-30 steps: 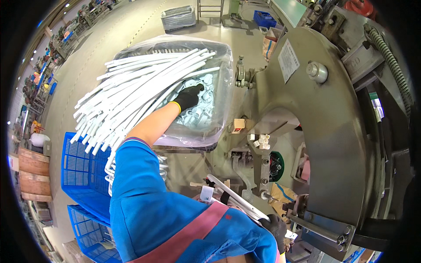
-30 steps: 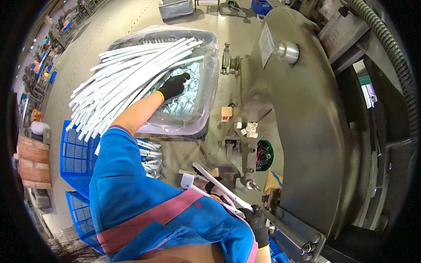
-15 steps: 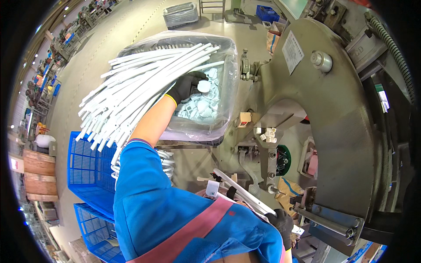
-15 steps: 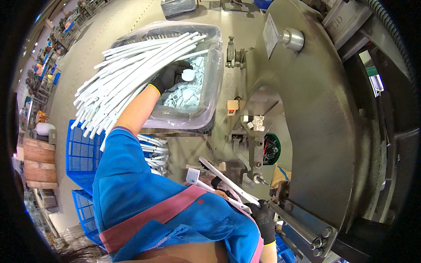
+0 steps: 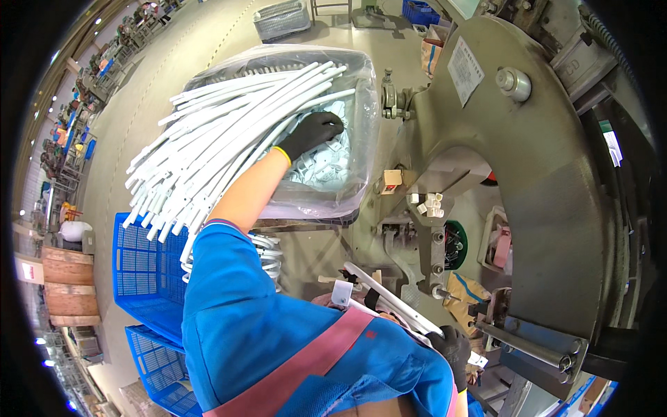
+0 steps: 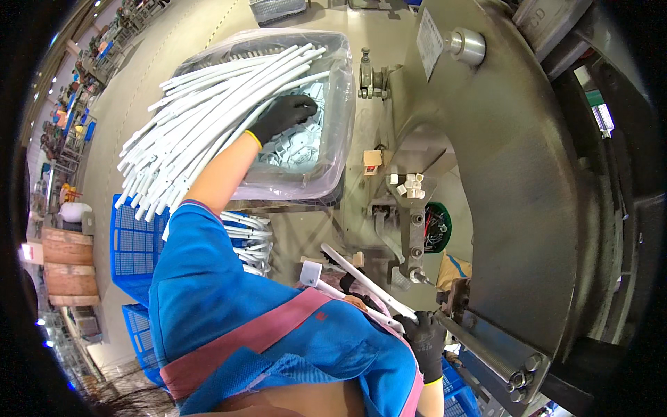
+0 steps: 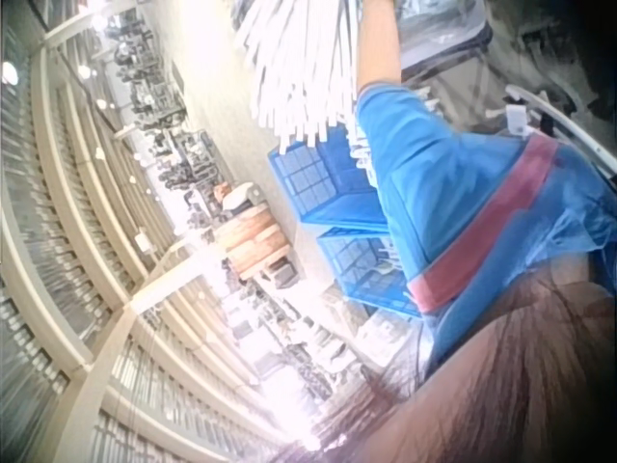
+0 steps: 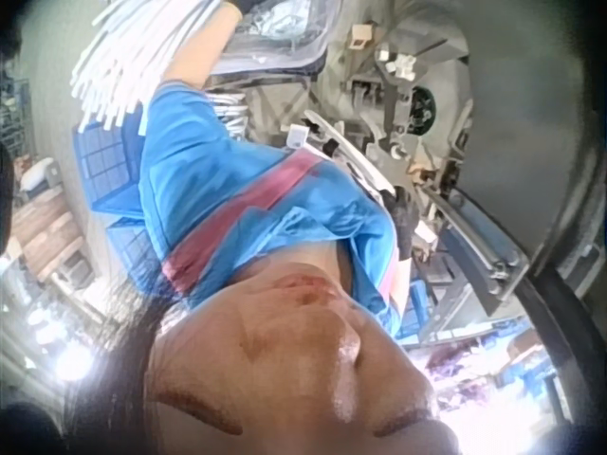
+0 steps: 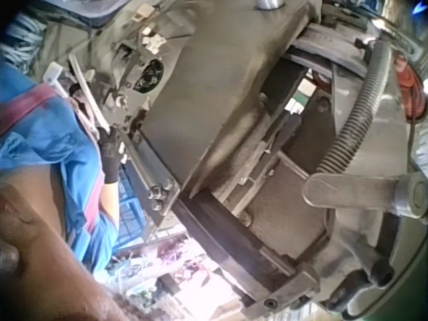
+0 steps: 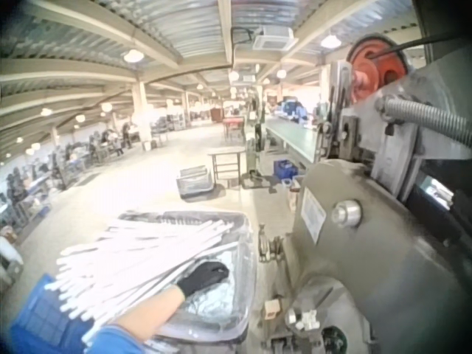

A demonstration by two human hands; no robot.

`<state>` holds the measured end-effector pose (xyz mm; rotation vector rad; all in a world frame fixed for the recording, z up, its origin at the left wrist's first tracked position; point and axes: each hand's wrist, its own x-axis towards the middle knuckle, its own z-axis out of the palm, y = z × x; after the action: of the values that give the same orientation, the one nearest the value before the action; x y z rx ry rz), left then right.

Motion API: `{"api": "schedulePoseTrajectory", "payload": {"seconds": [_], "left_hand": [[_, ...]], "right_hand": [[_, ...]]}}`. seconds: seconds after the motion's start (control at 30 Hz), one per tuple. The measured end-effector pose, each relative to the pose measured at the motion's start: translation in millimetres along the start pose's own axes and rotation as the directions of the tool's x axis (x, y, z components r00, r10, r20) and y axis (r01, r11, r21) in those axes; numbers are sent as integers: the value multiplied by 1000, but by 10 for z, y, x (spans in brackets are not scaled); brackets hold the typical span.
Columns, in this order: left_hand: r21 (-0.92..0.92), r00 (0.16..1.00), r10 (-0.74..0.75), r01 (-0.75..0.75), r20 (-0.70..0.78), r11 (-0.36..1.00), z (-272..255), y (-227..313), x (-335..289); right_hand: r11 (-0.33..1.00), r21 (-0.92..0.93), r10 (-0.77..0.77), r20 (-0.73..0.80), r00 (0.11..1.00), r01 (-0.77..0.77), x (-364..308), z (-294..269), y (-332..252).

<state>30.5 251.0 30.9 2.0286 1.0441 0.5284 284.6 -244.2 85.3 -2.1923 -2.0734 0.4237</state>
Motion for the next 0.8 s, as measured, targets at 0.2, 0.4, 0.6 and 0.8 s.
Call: {"api": "schedulePoseTrajectory", "payload": {"seconds": [0.2,0.4,0.6,0.8], "left_hand": [[314,825,428,-544,368,778,-157,-20,-326],[575,826,276,-545,491,610,-76,-85,-466],[187,974,227,-220,-17,958,-127,539,-941],[-31,901,407,-407,154,913,906,1605,-1661]], "right_hand": [[999,30,34,-38,999,-33,-15,37,19],[998,-21,-57,-9,998,57,-45,39,82],[996,61,-65,-4,998,65,-131,-74,243],[959,-110,-273,-118,955,261,-130,25,627]]}}
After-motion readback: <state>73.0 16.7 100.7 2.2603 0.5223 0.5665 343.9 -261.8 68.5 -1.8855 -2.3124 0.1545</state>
